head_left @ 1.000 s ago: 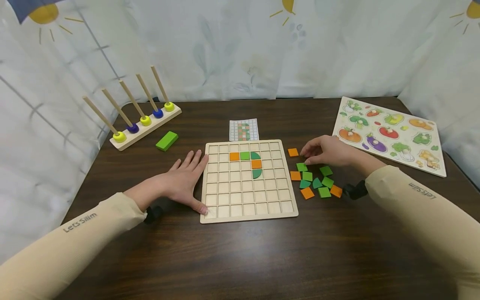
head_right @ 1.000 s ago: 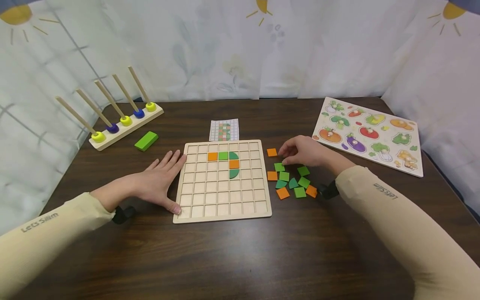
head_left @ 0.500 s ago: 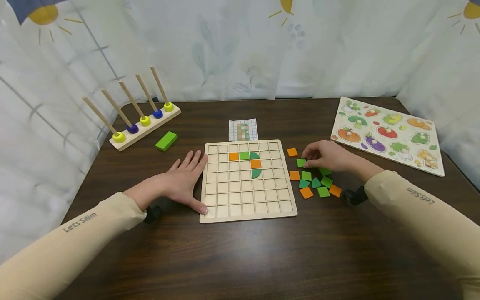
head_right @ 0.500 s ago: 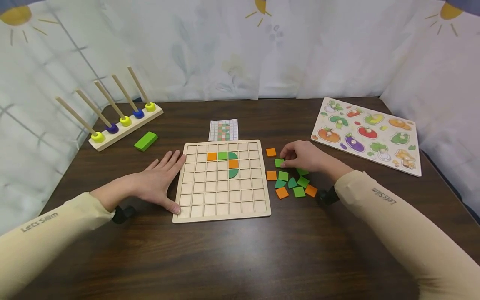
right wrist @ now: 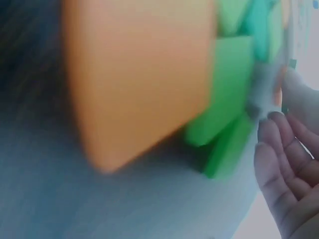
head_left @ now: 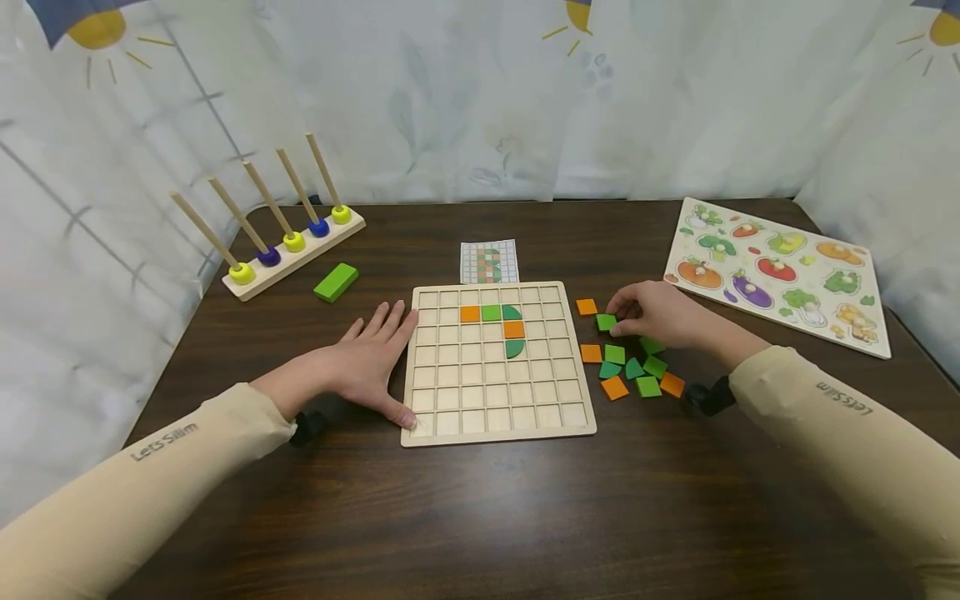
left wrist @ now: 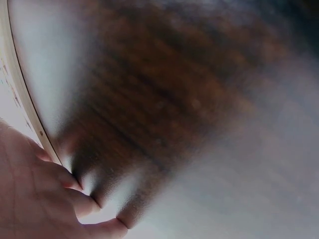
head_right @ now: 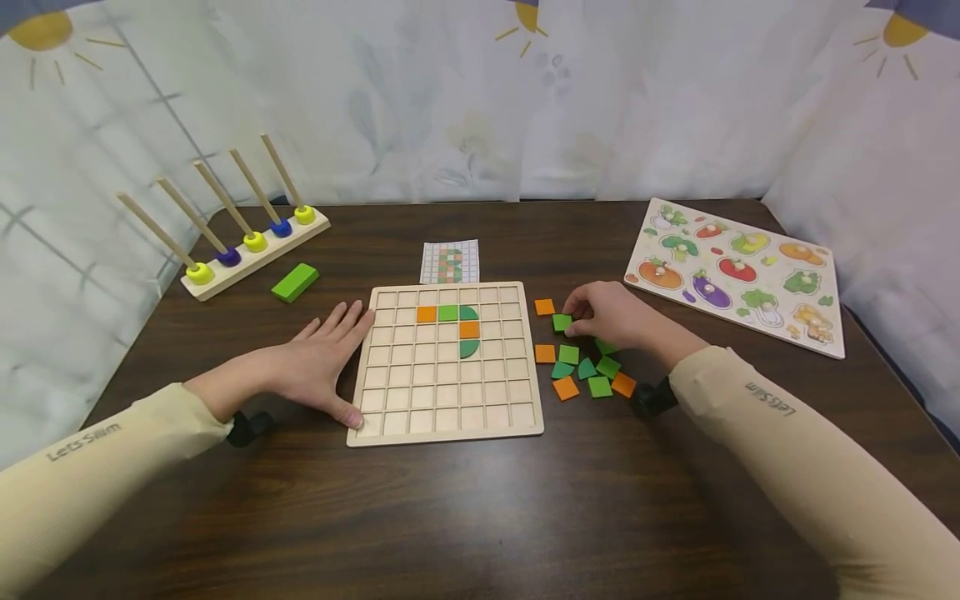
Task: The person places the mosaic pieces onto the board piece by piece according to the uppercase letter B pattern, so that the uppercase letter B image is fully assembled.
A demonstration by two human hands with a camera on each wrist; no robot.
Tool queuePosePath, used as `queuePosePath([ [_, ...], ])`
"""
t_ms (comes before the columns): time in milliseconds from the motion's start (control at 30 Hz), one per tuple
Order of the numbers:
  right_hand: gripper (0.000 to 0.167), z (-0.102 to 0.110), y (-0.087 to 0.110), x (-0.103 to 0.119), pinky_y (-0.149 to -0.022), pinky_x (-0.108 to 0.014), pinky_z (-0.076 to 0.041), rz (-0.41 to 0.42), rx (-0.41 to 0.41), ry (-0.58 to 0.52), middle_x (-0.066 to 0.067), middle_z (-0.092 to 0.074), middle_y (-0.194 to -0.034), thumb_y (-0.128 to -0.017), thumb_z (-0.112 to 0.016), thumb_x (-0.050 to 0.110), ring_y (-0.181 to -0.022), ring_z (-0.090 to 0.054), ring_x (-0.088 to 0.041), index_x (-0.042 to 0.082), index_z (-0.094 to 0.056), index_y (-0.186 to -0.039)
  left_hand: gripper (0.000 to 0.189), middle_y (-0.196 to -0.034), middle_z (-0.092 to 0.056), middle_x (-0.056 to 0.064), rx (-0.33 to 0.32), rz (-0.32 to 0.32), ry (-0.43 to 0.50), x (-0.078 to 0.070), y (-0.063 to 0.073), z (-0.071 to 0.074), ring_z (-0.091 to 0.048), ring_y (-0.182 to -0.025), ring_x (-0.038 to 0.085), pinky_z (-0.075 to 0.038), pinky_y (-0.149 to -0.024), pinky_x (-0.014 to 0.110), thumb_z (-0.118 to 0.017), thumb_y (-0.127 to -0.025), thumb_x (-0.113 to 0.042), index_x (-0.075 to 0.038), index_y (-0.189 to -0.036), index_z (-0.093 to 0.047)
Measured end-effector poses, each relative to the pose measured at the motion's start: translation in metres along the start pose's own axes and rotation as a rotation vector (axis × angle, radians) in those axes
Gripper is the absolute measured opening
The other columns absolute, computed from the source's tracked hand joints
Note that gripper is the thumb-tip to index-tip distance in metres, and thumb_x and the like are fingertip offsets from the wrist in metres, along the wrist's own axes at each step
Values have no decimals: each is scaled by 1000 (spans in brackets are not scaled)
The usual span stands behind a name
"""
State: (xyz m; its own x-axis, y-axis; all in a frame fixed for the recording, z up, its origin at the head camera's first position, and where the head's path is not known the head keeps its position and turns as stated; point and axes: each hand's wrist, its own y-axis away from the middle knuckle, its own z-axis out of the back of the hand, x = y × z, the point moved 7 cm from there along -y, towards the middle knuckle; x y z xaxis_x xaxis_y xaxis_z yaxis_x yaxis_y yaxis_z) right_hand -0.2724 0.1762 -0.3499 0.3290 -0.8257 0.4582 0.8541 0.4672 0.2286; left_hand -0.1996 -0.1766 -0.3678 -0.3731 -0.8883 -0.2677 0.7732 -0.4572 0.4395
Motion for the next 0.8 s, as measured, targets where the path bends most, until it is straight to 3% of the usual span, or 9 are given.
queuePosePath([
  [133,26,2,0,14,-84,-43,-58,23,-62,-55,-12,-74,-104,-95,-73,13,-92,-69,-23,1,-70,-118,151,-168,9,32,1,4,-5,0,0,1,7,-156,52,-8,-119,74,-81,-66,-76,2,-162,5],
  [267,29,-8,-7,39,-83,-40,-58,60,-75,-114,-12,-75,-103,-93,-76,13,-91,-70,-21,0,-71,-118,151,-168,8,32,-1,4,-7,1,0,0,7,-156,52,-8,-119,74,-81,-66,-76,2,-162,5],
  [533,25,-38,-23,98,-80,-32,-57,137,-8,-190,-5,-74,-93,-87,-82,14,-85,-67,-15,5,-73,-108,151,-168,9,31,7,3,4,0,0,-2,7,-156,52,-6,-119,74,-81,-66,-76,2,-162,5],
  [800,24,-54,-34,127,-78,-29,-55,167,59,-139,-2,-74,-87,-86,-84,17,-79,-65,-12,5,-75,-105,149,-168,10,31,-7,-15,-3,-1,0,-1,8,-156,52,-6,-118,75,-80,-68,-76,1,-162,6],
])
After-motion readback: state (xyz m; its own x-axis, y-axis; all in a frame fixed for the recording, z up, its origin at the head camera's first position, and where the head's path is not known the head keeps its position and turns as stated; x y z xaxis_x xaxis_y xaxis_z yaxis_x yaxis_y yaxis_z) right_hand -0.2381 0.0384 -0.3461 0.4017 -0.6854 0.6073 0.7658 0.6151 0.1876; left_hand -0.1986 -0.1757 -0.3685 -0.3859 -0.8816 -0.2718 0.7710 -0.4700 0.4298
